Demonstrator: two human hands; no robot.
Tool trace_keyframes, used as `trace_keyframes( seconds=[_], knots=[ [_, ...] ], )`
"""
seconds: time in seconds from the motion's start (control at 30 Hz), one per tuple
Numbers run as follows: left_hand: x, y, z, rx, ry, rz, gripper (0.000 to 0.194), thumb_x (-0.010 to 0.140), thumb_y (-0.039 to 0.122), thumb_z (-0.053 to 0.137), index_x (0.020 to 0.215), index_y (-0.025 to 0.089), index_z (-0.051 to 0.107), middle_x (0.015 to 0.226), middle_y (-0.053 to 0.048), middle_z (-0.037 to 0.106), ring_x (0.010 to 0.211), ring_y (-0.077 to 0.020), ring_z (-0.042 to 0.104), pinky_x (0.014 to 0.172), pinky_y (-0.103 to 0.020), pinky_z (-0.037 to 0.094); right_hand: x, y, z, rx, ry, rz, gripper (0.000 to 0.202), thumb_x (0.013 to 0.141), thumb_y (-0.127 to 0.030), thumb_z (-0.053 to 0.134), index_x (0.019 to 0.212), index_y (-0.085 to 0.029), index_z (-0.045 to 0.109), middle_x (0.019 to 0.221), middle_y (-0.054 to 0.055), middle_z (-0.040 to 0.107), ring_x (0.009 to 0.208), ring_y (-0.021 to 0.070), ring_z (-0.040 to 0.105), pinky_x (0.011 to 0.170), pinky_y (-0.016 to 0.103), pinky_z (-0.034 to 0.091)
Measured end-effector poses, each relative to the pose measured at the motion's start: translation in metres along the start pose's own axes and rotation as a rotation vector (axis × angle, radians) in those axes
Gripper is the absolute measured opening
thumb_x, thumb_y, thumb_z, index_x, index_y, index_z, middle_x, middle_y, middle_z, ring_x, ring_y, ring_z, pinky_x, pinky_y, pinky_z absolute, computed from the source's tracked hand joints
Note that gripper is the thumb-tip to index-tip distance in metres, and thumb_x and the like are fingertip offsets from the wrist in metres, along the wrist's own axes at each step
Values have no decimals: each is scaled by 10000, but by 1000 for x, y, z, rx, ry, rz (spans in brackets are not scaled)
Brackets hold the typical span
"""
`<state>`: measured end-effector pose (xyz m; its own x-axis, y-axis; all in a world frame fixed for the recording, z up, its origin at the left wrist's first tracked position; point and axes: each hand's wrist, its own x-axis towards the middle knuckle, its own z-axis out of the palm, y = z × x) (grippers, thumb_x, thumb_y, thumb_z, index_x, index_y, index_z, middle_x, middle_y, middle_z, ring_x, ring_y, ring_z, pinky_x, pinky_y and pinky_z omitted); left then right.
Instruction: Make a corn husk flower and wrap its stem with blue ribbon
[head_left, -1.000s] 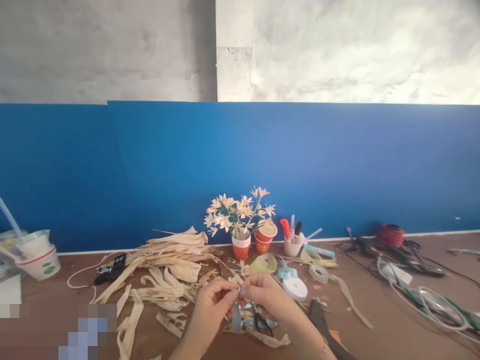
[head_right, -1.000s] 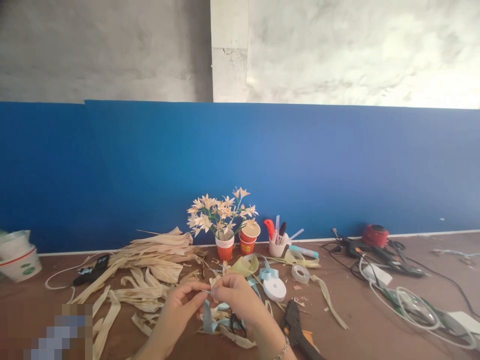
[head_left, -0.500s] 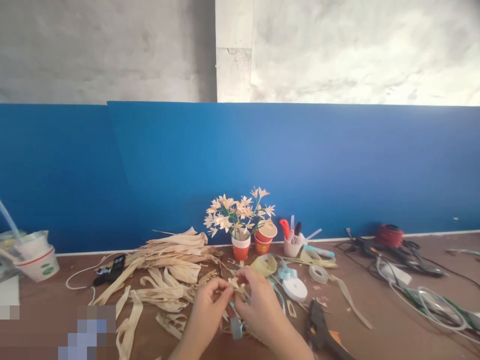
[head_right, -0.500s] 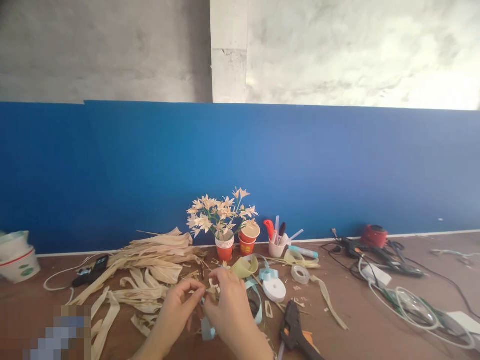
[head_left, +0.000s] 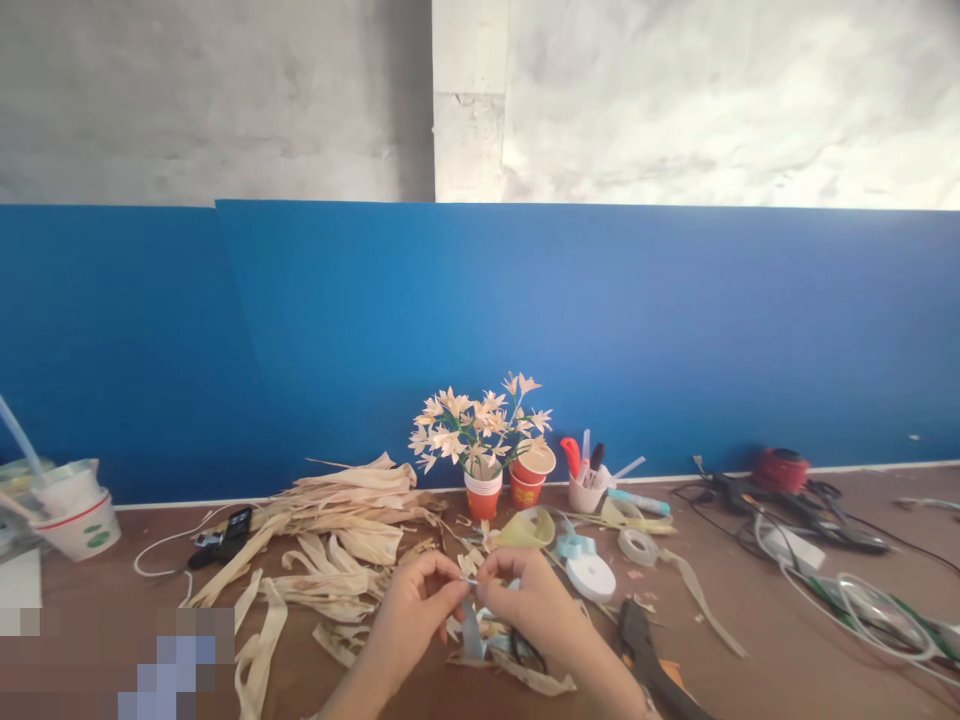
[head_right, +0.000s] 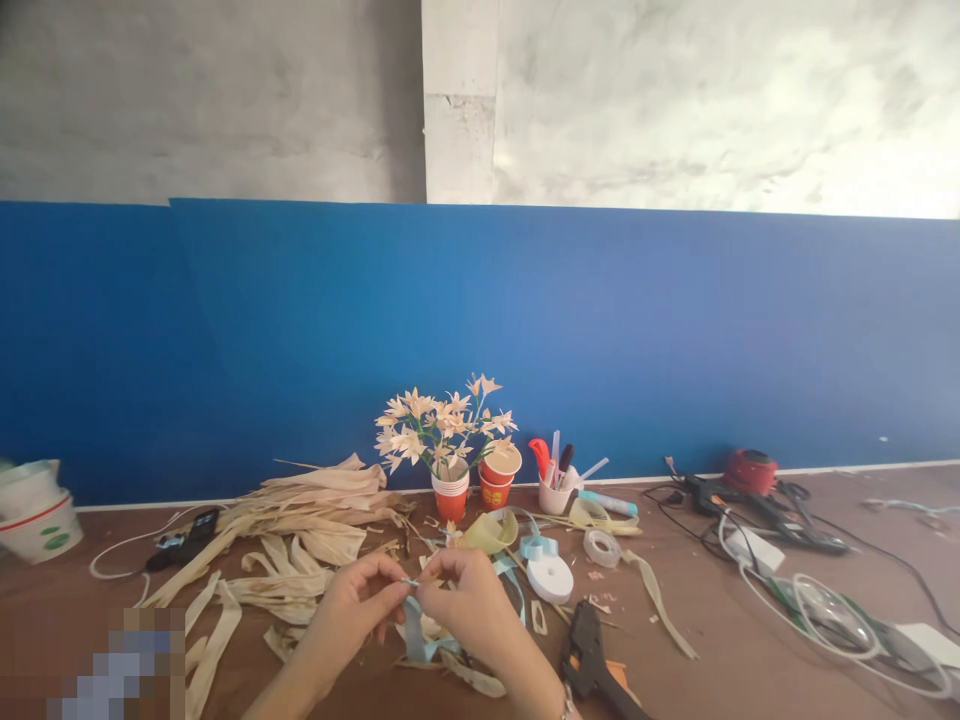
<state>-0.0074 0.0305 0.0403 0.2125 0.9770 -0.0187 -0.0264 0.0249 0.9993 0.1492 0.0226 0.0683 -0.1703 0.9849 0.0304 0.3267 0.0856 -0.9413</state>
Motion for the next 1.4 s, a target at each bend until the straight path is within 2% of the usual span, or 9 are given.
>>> trace_keyframes(
  seconds=[0.27,0.37,0.47,0.57,0.67,0.77,1.0,1.27,1.4],
  knots=[
    [-4,1,-1,-30,-30,50,318,605,443,714,701,156,616,491,29,555,429,-102,484,406,-203,384,3,5,-1,521,-289,165,82,587,-185,538,554,-144,601,520,-10,601,541,116,528,609,236,393],
    [-5,3,0,5,-17,38,318,633,459,684,677,156,596,463,33,542,408,-92,458,390,-191,356,0,3,1,362,-215,111,97,631,-198,524,593,-151,600,566,-6,601,576,122,525,611,240,389],
    [-5,4,2,38,30,40,314,653,458,658,683,152,594,438,46,521,371,-71,417,382,-181,324,-3,2,6,39,-25,-21,139,625,-168,548,750,-168,610,698,4,616,660,142,530,610,239,380],
    [-3,1,2,82,56,4,304,669,449,627,709,149,598,429,52,518,320,-53,351,332,-173,250,-3,2,10,-291,147,-189,154,592,-99,548,714,-179,598,755,21,618,753,177,537,679,269,372],
    [2,-7,1,112,40,-36,287,663,425,625,728,146,603,442,38,549,315,-60,364,317,-174,254,0,6,11,-440,201,-299,140,583,-61,538,618,-182,599,721,23,620,779,189,536,727,292,355],
    [7,-17,-3,91,10,-10,282,615,395,672,730,146,612,488,13,585,432,-119,517,342,-180,325,4,12,9,-402,182,-316,125,615,-88,555,591,-191,622,689,20,626,753,181,546,711,278,366],
    [9,-21,-7,46,-20,-28,268,653,402,657,727,152,595,447,18,587,392,-118,521,369,-197,369,8,14,4,-136,56,-193,104,620,-110,573,560,-161,642,666,16,633,690,153,544,664,248,384],
    [6,-11,-8,2,-43,35,229,596,350,720,694,151,660,533,13,603,453,-124,556,479,-242,457,13,28,-1,349,-218,157,38,556,-160,634,549,-136,662,487,-32,538,520,89,423,530,214,313],
    [4,-13,-7,32,-82,24,227,640,361,687,705,148,642,517,18,581,427,-110,539,436,-218,427,12,28,-1,315,-275,154,85,582,-162,596,568,-134,676,517,-13,568,541,101,453,555,221,326]
  ],
)
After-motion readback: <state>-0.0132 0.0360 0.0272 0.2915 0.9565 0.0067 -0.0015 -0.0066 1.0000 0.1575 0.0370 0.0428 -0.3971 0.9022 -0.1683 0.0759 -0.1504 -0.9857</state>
